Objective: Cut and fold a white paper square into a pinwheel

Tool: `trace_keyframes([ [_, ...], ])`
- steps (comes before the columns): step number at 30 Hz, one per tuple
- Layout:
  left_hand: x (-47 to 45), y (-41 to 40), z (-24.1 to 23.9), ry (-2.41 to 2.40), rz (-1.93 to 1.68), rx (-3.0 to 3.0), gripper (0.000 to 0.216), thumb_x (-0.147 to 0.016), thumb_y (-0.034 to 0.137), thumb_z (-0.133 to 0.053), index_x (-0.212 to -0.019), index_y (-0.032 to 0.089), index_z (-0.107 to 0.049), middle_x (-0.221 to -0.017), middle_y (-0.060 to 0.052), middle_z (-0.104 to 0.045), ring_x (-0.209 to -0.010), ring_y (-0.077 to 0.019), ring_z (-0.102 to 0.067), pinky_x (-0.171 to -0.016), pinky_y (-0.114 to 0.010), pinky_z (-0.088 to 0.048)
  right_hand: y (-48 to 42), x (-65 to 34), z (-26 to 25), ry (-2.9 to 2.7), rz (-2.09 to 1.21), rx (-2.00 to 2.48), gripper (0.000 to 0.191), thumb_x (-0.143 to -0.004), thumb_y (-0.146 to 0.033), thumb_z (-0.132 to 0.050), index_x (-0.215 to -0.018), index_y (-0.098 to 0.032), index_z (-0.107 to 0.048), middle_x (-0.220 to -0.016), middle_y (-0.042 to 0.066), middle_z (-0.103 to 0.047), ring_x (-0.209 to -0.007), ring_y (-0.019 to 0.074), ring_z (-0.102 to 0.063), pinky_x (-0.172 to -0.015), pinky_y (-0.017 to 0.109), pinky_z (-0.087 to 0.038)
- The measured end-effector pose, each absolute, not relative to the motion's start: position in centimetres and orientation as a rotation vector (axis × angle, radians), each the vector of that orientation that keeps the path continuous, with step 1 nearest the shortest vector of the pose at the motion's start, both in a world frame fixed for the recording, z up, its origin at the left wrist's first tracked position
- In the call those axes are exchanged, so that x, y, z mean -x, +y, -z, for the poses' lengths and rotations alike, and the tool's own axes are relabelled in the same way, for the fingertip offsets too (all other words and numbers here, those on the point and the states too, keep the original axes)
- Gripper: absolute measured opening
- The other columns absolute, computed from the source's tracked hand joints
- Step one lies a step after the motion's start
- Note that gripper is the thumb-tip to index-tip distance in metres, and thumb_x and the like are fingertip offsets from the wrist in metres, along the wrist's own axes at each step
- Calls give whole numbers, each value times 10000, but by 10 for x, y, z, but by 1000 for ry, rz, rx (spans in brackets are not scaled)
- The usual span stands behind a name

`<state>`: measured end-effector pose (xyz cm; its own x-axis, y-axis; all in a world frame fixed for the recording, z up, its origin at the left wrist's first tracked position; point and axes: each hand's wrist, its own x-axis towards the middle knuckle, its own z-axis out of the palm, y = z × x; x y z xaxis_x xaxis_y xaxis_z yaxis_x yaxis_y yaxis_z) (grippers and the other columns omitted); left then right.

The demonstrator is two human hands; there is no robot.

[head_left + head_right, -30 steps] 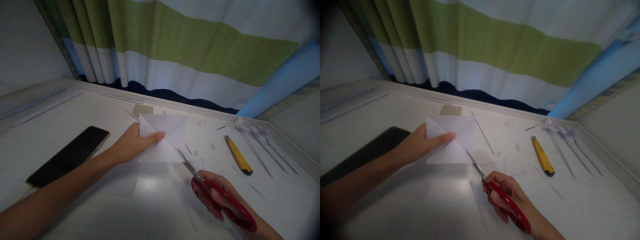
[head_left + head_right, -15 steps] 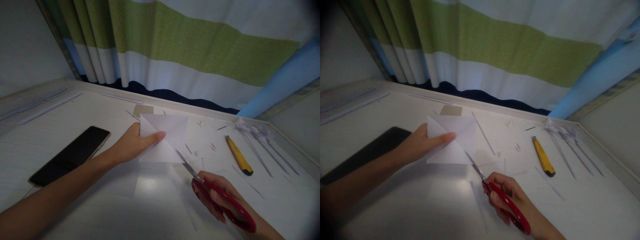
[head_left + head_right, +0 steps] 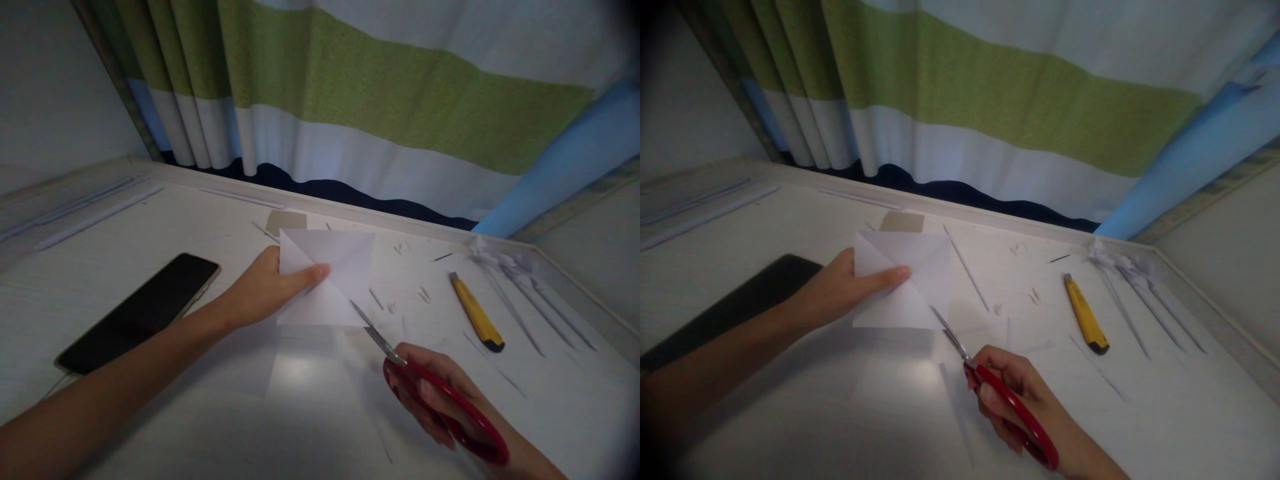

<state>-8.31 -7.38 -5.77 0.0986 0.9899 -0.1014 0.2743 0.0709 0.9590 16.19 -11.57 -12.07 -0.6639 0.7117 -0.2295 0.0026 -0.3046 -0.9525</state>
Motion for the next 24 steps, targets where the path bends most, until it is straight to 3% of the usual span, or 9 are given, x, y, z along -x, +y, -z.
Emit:
trace_keyframes([
  [24, 82, -74, 59, 1331, -946, -1306, 287, -679, 311, -604, -909, 140, -601, -885, -54, -670, -721, -182, -633, -575, -207, -505, -116, -162, 122, -1430, -2026, 943, 309, -747, -444, -542, -783, -144, -477, -448, -101, -354, -285, -20, -232, -275, 100, -160],
])
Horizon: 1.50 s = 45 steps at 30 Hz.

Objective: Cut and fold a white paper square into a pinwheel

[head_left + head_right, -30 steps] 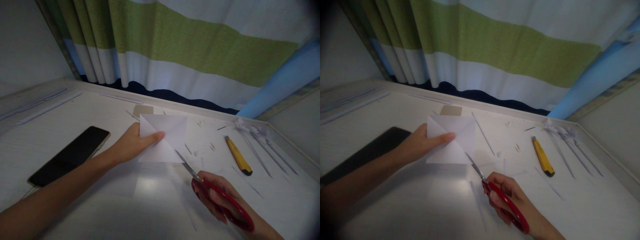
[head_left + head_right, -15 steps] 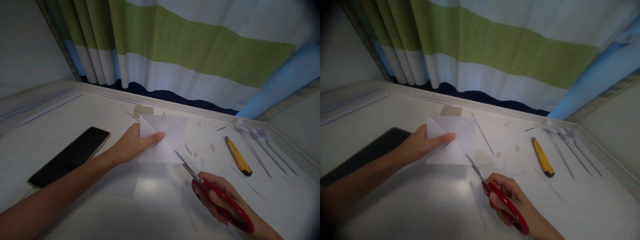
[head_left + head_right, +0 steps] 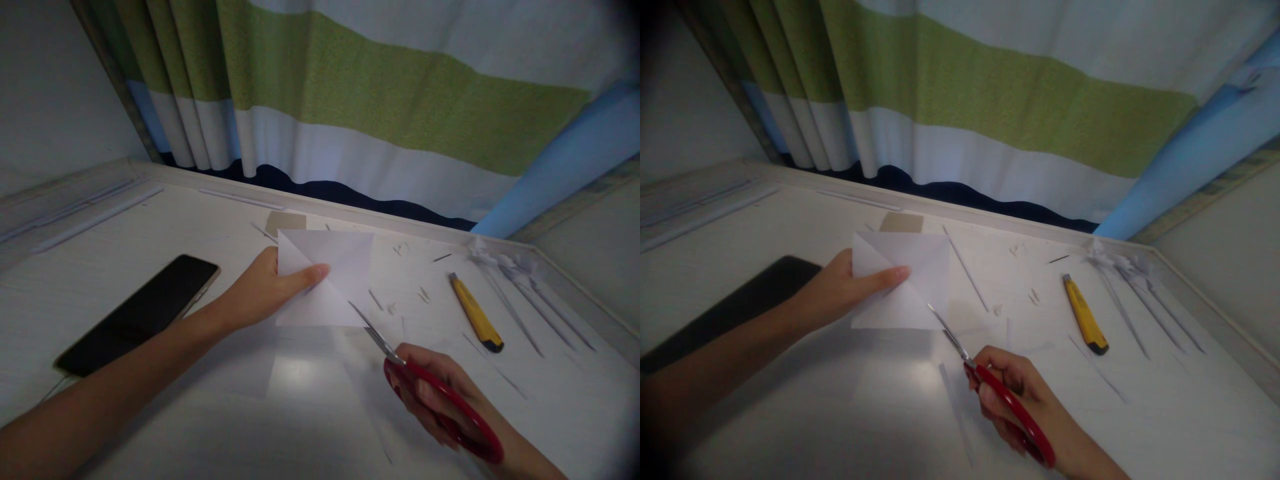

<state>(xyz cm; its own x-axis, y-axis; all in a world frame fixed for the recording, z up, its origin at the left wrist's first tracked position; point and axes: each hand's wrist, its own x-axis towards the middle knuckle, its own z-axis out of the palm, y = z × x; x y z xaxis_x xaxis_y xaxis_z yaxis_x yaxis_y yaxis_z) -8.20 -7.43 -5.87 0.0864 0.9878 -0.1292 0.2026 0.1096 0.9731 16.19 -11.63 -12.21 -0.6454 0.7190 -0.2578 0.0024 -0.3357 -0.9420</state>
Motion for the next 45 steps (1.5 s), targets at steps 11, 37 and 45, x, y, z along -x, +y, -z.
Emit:
trace_keyframes([
  [11, 82, -76, 56, 1329, -944, -1311, 292, -681, 302, -596, -925, 141, -602, -910, -60, -667, -755, -192, -628, -601, -208, -502, -118, -162, 124, -1463, -2027, 925, 336, -748, -473, -525, -821, -158, -434, -525, -85, -377, -322, -15, -234, -289, 111, -168],
  [37, 80, -78, 67, 1299, -992, -1410, 278, -700, 364, -581, -899, 171, -600, -878, -31, -672, -749, -173, -627, -608, -205, -505, -122, -162, 124, -1529, -2032, 894, 446, -692, -559, -532, -845, -161, -400, -538, -88, -345, -369, -4, -224, -321, 115, -176],
  [45, 81, -77, 70, 1291, -971, -1450, 304, -706, 387, -568, -915, 168, -598, -892, -44, -669, -763, -187, -625, -609, -220, -505, -120, -161, 126, -1513, -2031, 876, 444, -689, -557, -535, -839, -156, -414, -490, -101, -343, -337, -6, -218, -307, 116, -173],
])
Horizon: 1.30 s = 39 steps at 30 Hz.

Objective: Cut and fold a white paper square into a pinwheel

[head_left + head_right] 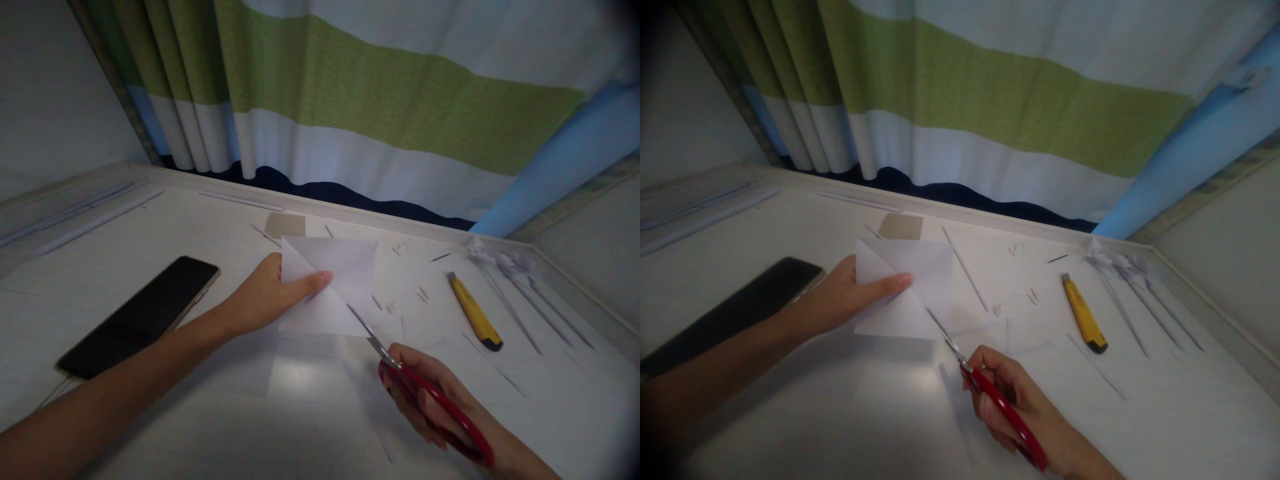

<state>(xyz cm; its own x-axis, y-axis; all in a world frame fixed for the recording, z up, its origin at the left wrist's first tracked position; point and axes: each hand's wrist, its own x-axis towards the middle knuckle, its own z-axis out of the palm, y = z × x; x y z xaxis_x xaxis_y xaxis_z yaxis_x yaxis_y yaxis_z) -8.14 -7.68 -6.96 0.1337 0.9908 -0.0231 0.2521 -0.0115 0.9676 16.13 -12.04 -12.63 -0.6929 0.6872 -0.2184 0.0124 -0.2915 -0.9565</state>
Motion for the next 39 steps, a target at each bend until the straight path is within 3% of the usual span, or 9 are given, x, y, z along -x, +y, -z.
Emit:
trace_keyframes([
  [17, 79, -78, 64, 1322, -926, -1404, 290, -683, 355, -595, -893, 155, -607, -884, -53, -671, -753, -189, -629, -614, -220, -505, -123, -160, 126, -1441, -2051, 1021, 387, -696, -528, -546, -768, -172, -411, -506, -100, -341, -322, -9, -240, -286, 109, -186],
  [28, 82, -78, 71, 1246, -983, -1418, 271, -695, 374, -588, -899, 197, -613, -893, -27, -671, -765, -183, -629, -615, -210, -508, -122, -159, 126, -1471, -2076, 843, 418, -696, -536, -544, -813, -161, -402, -528, -89, -355, -334, -13, -224, -298, 112, -181],
  [34, 79, -80, 70, 1311, -987, -1373, 287, -671, 381, -612, -879, 182, -614, -857, -29, -678, -733, -179, -633, -595, -207, -510, -122, -162, 129, -1422, -2100, 772, 382, -716, -508, -543, -824, -169, -403, -645, -44, -419, -360, -27, -259, -306, 88, -206],
  [39, 81, -79, 75, 1315, -987, -1391, 314, -665, 399, -620, -893, 184, -604, -850, -16, -679, -727, -167, -633, -581, -195, -510, -122, -162, 131, -1429, -2115, 769, 387, -712, -517, -541, -835, -169, -423, -577, -73, -368, -351, -22, -243, -310, 82, -220],
])
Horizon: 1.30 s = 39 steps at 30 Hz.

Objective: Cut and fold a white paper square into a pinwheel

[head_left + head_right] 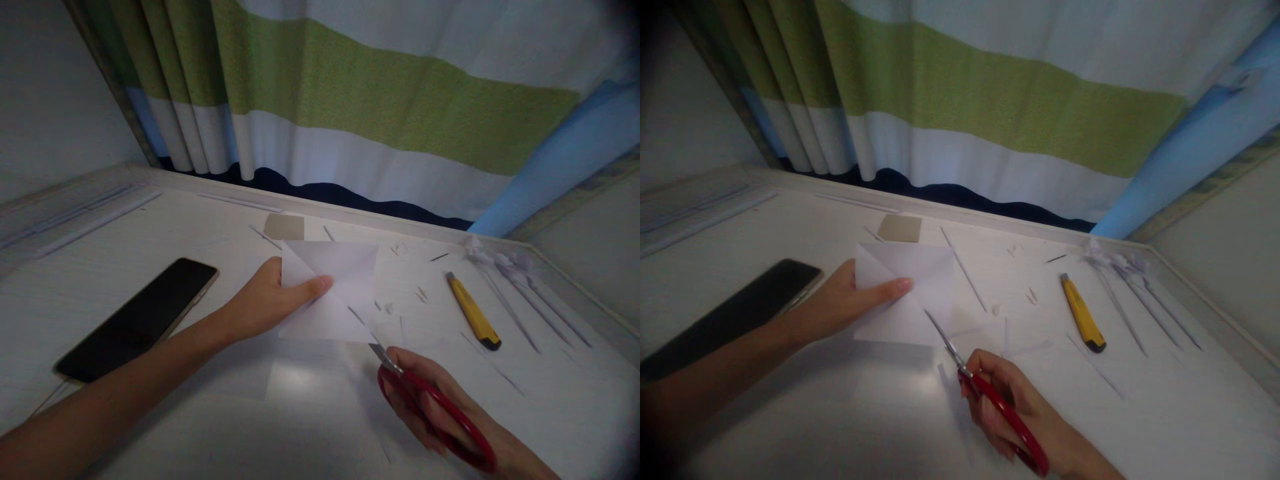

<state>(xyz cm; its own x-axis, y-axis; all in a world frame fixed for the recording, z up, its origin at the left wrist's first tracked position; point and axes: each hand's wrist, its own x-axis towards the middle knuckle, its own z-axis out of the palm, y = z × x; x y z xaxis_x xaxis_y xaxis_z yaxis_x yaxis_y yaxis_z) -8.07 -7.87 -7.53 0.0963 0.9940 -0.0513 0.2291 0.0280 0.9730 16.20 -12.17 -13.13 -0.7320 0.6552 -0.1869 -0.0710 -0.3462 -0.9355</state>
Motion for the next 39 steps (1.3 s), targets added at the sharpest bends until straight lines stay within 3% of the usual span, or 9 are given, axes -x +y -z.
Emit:
trace_keyframes([
  [15, 76, -81, 60, 1347, -876, -1417, 321, -691, 348, -587, -924, 127, -590, -925, -69, -664, -805, -195, -626, -667, -227, -508, -122, -162, 132, -1421, -2130, 755, 393, -713, -525, -533, -827, -168, -418, -578, -68, -379, -352, -22, -253, -307, 79, -217],
  [39, 74, -86, 57, 1354, -855, -1518, 339, -671, 363, -582, -921, 137, -617, -922, -56, -672, -842, -211, -619, -709, -228, -495, -121, -166, 136, -1448, -2120, 743, 368, -737, -497, -523, -846, -159, -422, -563, -72, -386, -353, -12, -283, -316, 93, -241],
])
